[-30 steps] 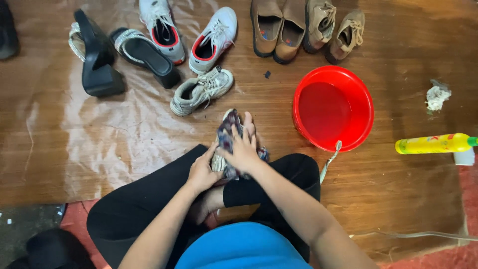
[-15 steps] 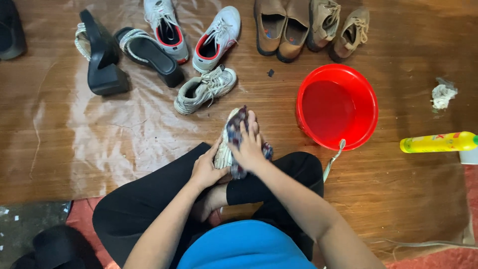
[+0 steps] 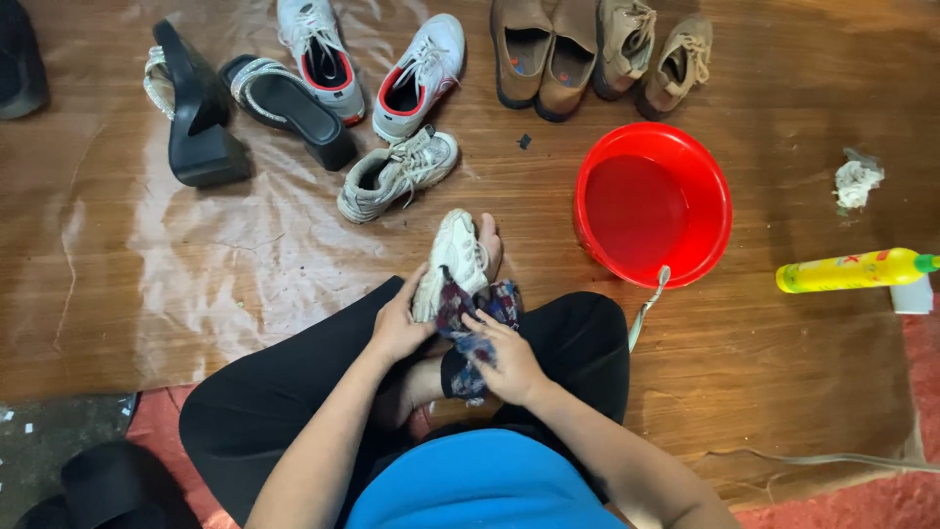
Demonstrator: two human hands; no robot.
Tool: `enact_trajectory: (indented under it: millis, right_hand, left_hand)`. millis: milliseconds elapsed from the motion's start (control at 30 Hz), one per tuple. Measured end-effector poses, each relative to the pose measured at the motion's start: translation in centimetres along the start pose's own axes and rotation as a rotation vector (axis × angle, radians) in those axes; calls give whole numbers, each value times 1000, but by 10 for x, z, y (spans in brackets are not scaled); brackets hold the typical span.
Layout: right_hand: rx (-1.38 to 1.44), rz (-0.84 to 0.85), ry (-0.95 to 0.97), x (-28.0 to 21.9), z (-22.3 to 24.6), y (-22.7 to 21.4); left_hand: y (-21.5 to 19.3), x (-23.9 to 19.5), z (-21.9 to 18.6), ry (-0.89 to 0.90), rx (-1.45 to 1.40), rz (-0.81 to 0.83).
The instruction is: The person sits on the floor and wipes a pair of white sneakers with a cloth, then switches to wiping a pair of brown loafers. A red bowl of water and a bottle of cleaning liquid are nearby.
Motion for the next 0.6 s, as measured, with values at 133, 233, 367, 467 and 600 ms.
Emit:
enact_trajectory:
  millis: [133,233,367,467,600]
  right_hand:
    - [170,-62,396,-7,-56,-33]
    - [263,-223,597,-9,-75,-71]
    - [509,-668,687,6,-30,-144]
    - [880,-864,610,28,-6,-161]
    - [1315,-817,454,77,-9,-161]
  left_hand:
    - [-8,17,13,12,-127,-57]
    - [-15,30,37,55,-547,-186]
    - [-16,24,37,-11,-752,-158]
    - [-12,31,45,0,-744,-135]
    - [-10,26,32,98,-451,-126]
Point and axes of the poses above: each hand's wrist, its own x-axis towards the middle knuckle, its own y-axis out of the palm, z = x × y, the point moved 10 cm from there along x, towards the middle knuckle
